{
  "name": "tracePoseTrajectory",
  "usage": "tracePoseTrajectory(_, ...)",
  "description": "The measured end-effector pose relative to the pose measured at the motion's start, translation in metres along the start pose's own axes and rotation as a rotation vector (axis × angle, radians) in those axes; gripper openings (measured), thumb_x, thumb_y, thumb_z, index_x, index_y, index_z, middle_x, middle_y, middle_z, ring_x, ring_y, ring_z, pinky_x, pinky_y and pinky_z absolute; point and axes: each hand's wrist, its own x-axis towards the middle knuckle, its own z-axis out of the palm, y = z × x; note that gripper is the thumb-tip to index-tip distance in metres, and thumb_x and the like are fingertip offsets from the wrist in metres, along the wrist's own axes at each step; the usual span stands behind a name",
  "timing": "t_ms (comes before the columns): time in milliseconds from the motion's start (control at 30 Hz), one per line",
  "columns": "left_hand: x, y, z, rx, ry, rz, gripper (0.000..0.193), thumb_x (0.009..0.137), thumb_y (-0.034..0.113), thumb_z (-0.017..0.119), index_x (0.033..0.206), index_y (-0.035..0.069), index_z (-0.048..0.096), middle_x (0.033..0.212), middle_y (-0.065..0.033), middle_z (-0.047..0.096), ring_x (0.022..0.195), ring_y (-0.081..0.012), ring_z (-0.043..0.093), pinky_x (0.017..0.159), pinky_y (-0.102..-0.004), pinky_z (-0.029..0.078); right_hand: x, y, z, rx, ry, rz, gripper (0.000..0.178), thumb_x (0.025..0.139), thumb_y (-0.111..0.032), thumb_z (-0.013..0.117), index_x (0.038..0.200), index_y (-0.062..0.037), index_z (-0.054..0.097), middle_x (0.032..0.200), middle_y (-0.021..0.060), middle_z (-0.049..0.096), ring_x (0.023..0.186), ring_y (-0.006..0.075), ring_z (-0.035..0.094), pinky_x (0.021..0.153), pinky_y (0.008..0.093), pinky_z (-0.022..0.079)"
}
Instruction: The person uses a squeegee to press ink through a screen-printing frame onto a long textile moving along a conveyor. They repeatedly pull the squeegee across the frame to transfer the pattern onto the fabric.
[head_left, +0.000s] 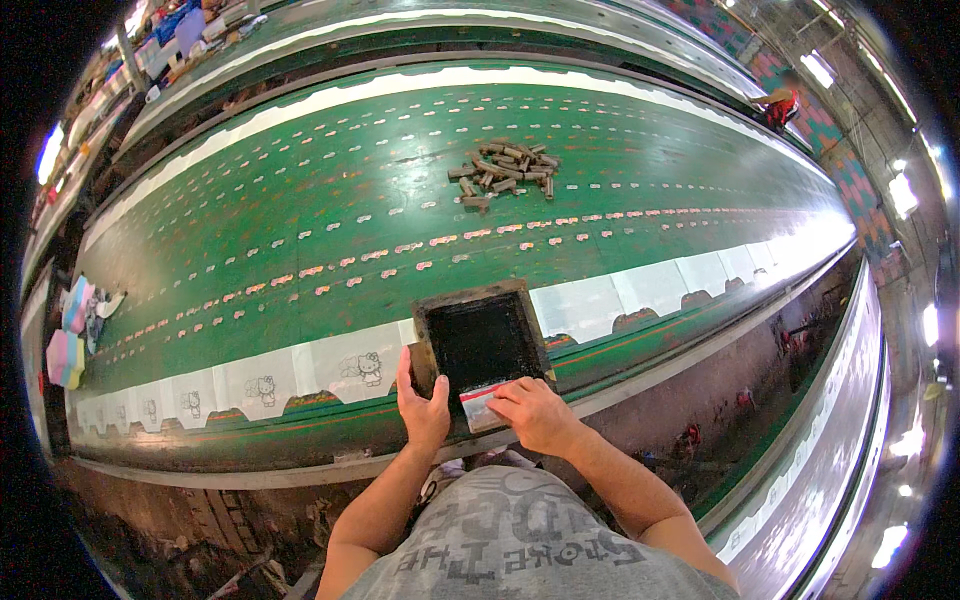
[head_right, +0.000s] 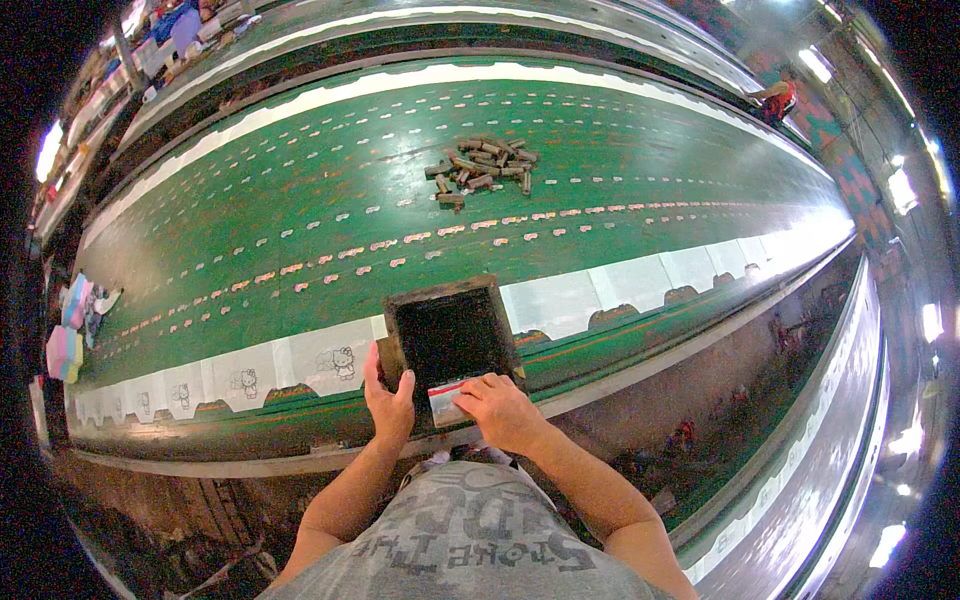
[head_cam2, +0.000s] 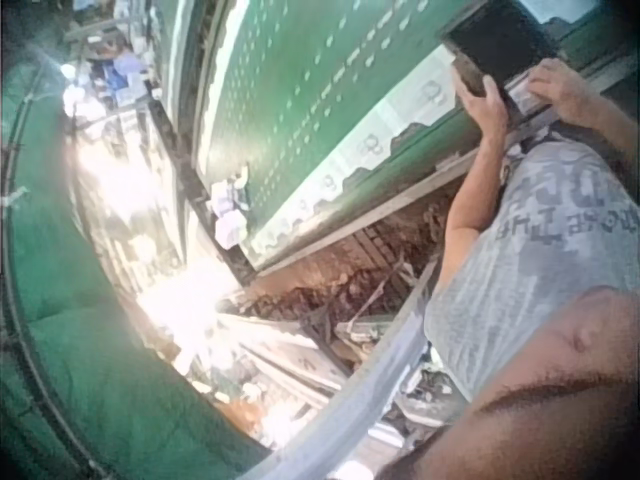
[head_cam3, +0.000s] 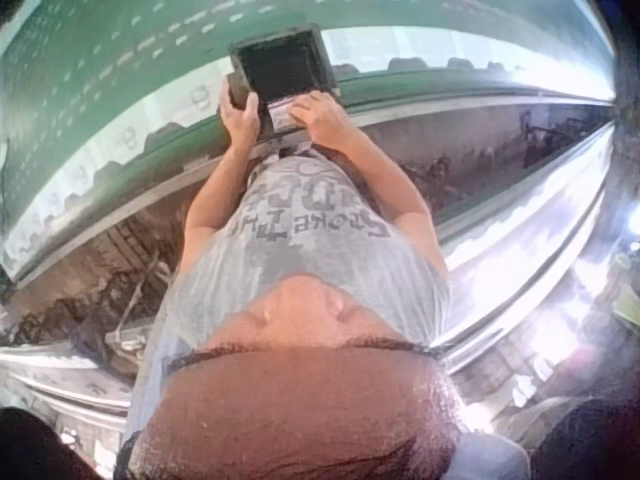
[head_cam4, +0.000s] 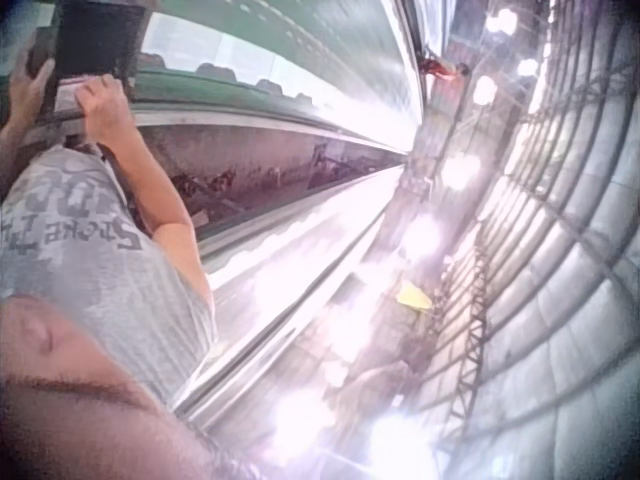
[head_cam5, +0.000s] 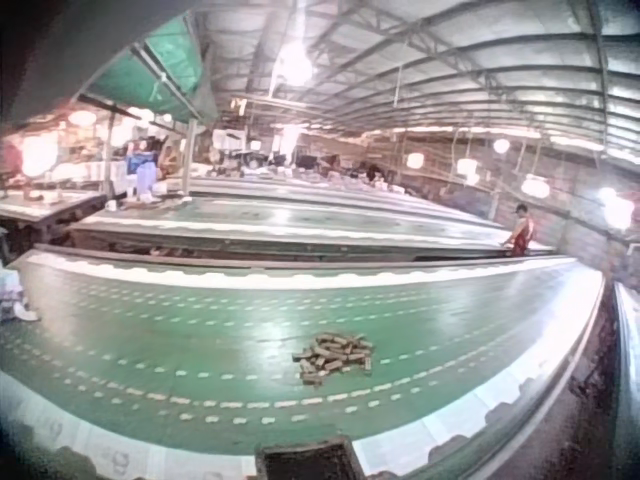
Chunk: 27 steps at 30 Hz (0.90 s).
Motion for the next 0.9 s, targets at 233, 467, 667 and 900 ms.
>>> tracePoseTrajectory(233,-0.003,0.006,0.006,0.19,0.032,0.061,0.097,0.081,-0.003,0.073,0.173,-0.004,0.041,0.166,-0.0249,0.055,0.153,-0.0351,0.055,0.13,-0.0435,0.04,-0.029,0.021,-0.005,0.055,0.347,0.068,0.042,0.096,-0.027,0.087,0.133,-0.0098,0.079,0.14,0.0122,0.073,0.138,0.0377,0.063,0.116,0.049,0.052)
tracePoseTrajectory(467,-0.008,0.039,0.032,0.115,0.05,0.141,0.099,0.076,-0.01,0.069,0.172,-0.007,0.041,0.168,-0.0226,0.055,0.155,-0.0318,0.054,0.131,-0.0403,0.038,-0.071,0.065,-0.002,0.709,0.494,0.518,0.037,0.097,-0.011,0.087,0.133,-0.0051,0.079,0.136,0.0167,0.077,0.127,0.0363,0.072,0.112,0.0474,0.056)
tracePoseTrajectory(667,-0.023,0.038,0.112,0.225,0.08,0.253,0.098,0.077,-0.009,0.068,0.171,-0.007,0.042,0.17,-0.0225,0.053,0.16,-0.0321,0.05,0.134,-0.0403,0.035,-0.114,0.124,-0.023,0.544,0.584,0.386,0.034,0.095,-0.008,0.087,0.129,-0.0054,0.08,0.134,0.0162,0.079,0.129,0.036,0.072,0.113,0.0467,0.056)
tracePoseTrajectory(900,-0.043,0.036,0.207,0.079,0.079,0.137,0.097,0.077,-0.008,0.068,0.171,-0.007,0.043,0.166,-0.0224,0.056,0.156,-0.0302,0.053,0.133,-0.0402,0.036,-0.165,0.195,-0.065,0.521,0.569,0.38,0.035,0.094,-0.006,0.086,0.128,-0.0063,0.081,0.135,0.0158,0.079,0.132,0.0364,0.071,0.117,0.0477,0.053)
